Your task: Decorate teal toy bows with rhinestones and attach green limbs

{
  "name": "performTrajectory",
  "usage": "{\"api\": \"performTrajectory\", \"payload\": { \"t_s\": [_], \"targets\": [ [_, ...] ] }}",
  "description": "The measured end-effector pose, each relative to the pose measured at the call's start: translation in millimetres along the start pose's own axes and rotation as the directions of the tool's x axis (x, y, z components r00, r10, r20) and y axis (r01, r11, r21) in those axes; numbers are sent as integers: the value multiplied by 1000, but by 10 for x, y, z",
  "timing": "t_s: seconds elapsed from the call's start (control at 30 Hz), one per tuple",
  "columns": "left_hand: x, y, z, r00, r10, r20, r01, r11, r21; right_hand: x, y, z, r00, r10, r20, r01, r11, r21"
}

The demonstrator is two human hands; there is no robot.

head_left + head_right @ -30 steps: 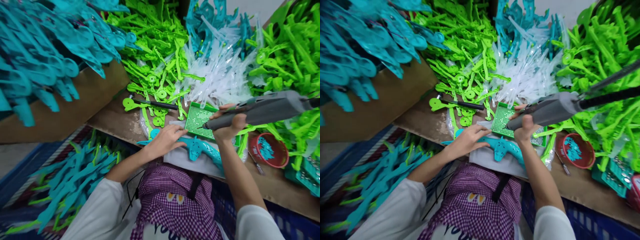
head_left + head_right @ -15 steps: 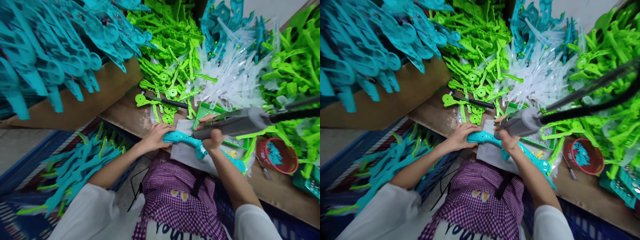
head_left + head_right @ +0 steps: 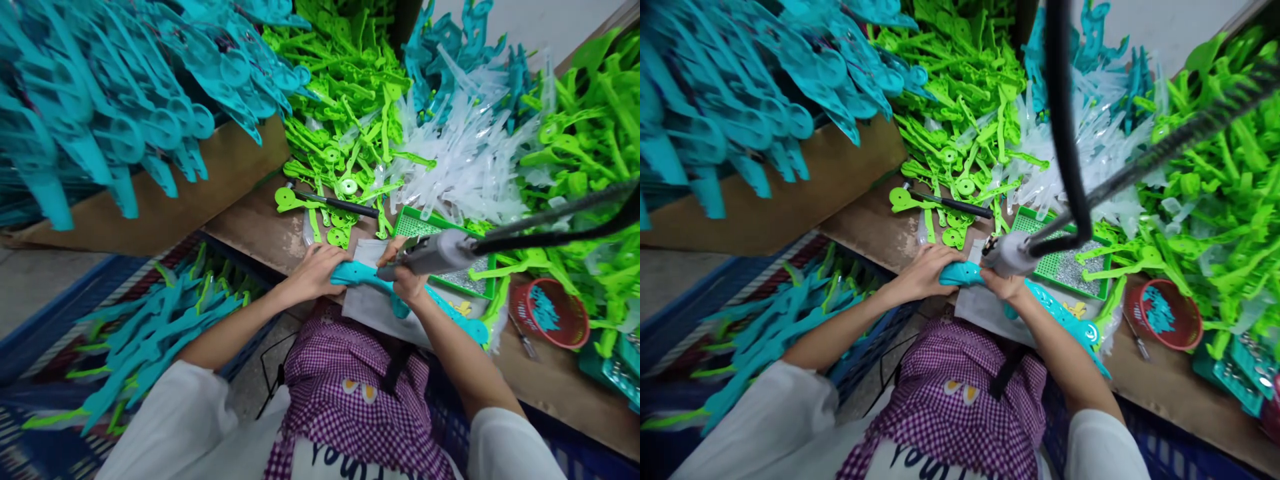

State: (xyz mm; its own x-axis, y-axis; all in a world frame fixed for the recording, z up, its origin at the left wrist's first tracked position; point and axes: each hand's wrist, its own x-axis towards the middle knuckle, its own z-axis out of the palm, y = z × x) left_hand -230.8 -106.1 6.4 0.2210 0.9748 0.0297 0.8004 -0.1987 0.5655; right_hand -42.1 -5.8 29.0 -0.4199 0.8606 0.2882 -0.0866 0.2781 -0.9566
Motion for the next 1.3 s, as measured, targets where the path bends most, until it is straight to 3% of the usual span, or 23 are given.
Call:
{"api": "performTrajectory", "payload": {
  "t_s": [0.07,0.13,0.2,0.27,0.33,0.43,0.67,1.1,1.3],
  "targets": [
    [12,4,22,1000,-9,-2,9,1000,29,94,-87,-48,989,-36,-142,54,990,130],
    [37,9,50,1000,-10,6,9,997,77,274,-166,-159,933,-99,-346,169,970,177],
    [68,17,72,1000,1,15,-3,992,128,507,-191,-324,842,-166,-514,240,967,81],
    [92,29,79,1000,10,18,-13,988,152,730,-139,-503,802,-186,-567,183,981,-62],
    [102,40,73,1000,9,10,-10,990,139,887,-27,-651,809,-165,-564,108,985,-134],
    [96,48,61,1000,-1,4,1,995,101,975,168,-759,810,-180,-558,137,983,-119],
    [92,46,65,999,-38,15,37,998,50,964,345,-720,815,-223,-535,200,975,-100],
    [93,58,62,999,-45,24,43,997,66,956,366,-700,851,-167,-498,168,985,-44],
    [97,59,70,999,-42,13,41,997,67,849,-31,-692,821,-187,-539,215,977,-12]
  ]
}}
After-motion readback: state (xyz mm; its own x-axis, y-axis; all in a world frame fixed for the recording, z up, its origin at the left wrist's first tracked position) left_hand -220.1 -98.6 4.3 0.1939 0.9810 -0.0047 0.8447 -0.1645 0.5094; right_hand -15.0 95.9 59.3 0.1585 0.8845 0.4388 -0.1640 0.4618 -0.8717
